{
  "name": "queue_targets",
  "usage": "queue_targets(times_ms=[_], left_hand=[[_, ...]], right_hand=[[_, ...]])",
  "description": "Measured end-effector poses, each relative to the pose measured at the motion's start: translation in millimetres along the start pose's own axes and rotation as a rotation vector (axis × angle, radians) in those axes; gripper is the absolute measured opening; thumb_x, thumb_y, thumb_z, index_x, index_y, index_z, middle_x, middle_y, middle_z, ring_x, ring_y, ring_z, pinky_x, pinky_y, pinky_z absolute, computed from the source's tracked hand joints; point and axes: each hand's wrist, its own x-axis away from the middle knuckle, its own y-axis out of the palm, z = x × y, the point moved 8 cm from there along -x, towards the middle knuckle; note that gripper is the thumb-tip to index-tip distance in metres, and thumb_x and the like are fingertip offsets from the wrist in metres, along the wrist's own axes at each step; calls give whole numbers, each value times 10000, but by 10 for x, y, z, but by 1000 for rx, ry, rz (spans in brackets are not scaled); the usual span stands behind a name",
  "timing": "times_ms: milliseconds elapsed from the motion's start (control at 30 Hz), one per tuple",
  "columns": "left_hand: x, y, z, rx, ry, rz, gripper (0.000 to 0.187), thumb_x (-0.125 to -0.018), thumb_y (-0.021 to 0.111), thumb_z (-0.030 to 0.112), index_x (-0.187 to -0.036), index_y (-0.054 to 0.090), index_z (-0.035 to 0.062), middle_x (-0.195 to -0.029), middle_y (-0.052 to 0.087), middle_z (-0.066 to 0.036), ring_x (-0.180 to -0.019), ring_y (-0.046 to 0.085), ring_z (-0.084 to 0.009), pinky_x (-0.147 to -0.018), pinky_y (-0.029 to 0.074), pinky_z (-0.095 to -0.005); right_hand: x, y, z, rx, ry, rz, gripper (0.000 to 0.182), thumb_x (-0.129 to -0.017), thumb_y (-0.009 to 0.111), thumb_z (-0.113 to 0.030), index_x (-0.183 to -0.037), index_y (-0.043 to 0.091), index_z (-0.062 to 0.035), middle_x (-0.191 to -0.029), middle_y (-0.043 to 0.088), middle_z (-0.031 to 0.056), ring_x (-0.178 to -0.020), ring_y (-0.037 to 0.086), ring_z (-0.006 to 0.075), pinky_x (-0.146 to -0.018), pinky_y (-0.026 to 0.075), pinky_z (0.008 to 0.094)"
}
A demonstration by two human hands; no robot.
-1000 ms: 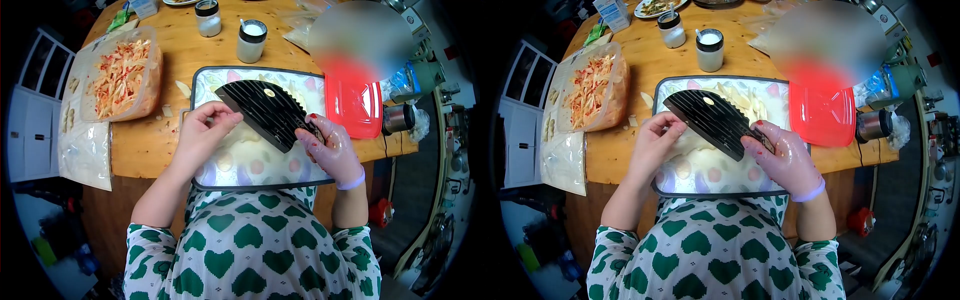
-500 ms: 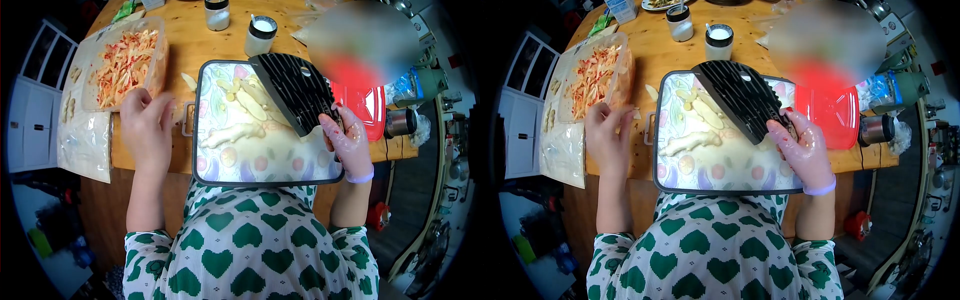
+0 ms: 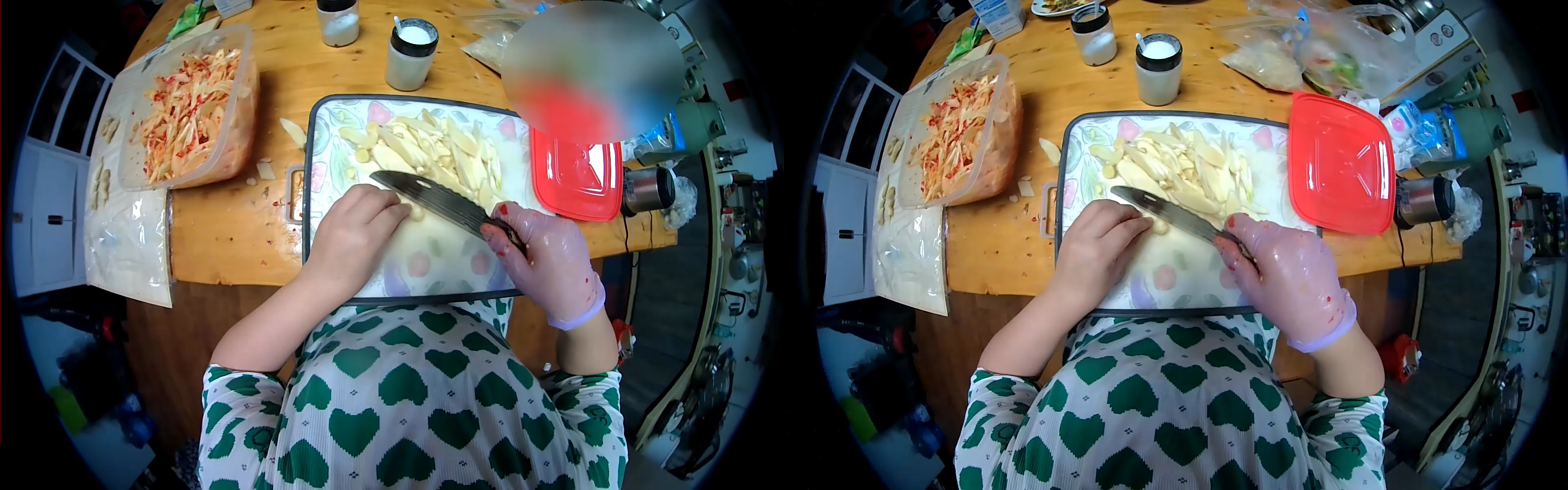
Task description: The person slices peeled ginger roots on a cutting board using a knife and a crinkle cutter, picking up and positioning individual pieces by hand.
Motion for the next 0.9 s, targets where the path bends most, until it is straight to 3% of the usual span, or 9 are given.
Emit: queue_targets(times_ms=[200, 300, 400, 600, 700, 833, 867, 900], left_hand=[[-25, 30, 49, -17, 4, -38, 268, -780, 789, -22, -1045, 763, 8, -1031, 721, -120, -977, 692, -322, -837, 588, -392], [2, 54, 56, -27, -19, -47, 281, -769, 776, -27, -1048, 763, 8, -1038, 723, -120, -983, 698, -320, -843, 589, -389], [-3, 62, 59, -36, -32, -41, 290, -759, 769, -34, -1045, 764, 12, -1044, 726, -121, -986, 705, -316, -848, 590, -386], [-13, 60, 58, -42, -20, -41, 307, -738, 767, -40, -1039, 767, 20, -1050, 730, -119, -975, 711, -308, -846, 594, -381], [24, 52, 52, -54, -25, -33, 318, -730, 768, -38, -1043, 769, 24, -1048, 730, -115, -969, 714, -305, -838, 597, -379], [21, 35, 75, -61, -22, -25, 330, -727, 774, -32, -1051, 773, 33, -1040, 731, -107, -966, 715, -298, -824, 600, -372], [18, 30, 78, -62, -20, -21, 332, -727, 775, -30, -1053, 774, 36, -1038, 731, -105, -966, 716, -296, -820, 601, -369], [18, 31, 77, -66, -26, -20, 332, -728, 778, -31, -1052, 775, 39, -1037, 732, -103, -968, 717, -294, -821, 601, -367]], right_hand=[[105, -81, -98, 204, -50, -56, 173, -1054, 640, -235, -969, 667, -87, -795, 736, 131, -728, 721, 372, -648, 565, 465], [127, -115, -67, 109, -54, -96, 181, -1027, 691, -240, -999, 686, -61, -782, 678, 204, -751, 686, 422, -651, 534, 499], [72, -97, -65, 111, -50, -169, 180, -1069, 606, -239, -992, 663, -86, -802, 734, 145, -751, 724, 394, -660, 565, 497], [-217, 307, 67, -3, 7, -258, 191, -1074, 591, -244, -1004, 647, -76, -817, 726, 190, -775, 721, 434, -690, 568, 532], [-153, 371, -44, 95, -96, -120, 212, -1079, 621, -273, -1012, 647, -73, -727, 677, 187, -745, 694, 438, -680, 549, 523], [-72, 242, 165, 32, 1, -217, 236, -1072, 637, -289, -996, 644, -66, -775, 686, 205, -781, 695, 440, -687, 545, 520], [-56, 187, 195, 15, -52, -192, 188, -1069, 601, -259, -993, 637, -91, -781, 739, 124, -751, 721, 403, -670, 567, 497], [-50, 169, 201, 36, -53, -180, 188, -1069, 602, -261, -994, 638, -92, -782, 741, 118, -750, 720, 402, -667, 567, 496]])
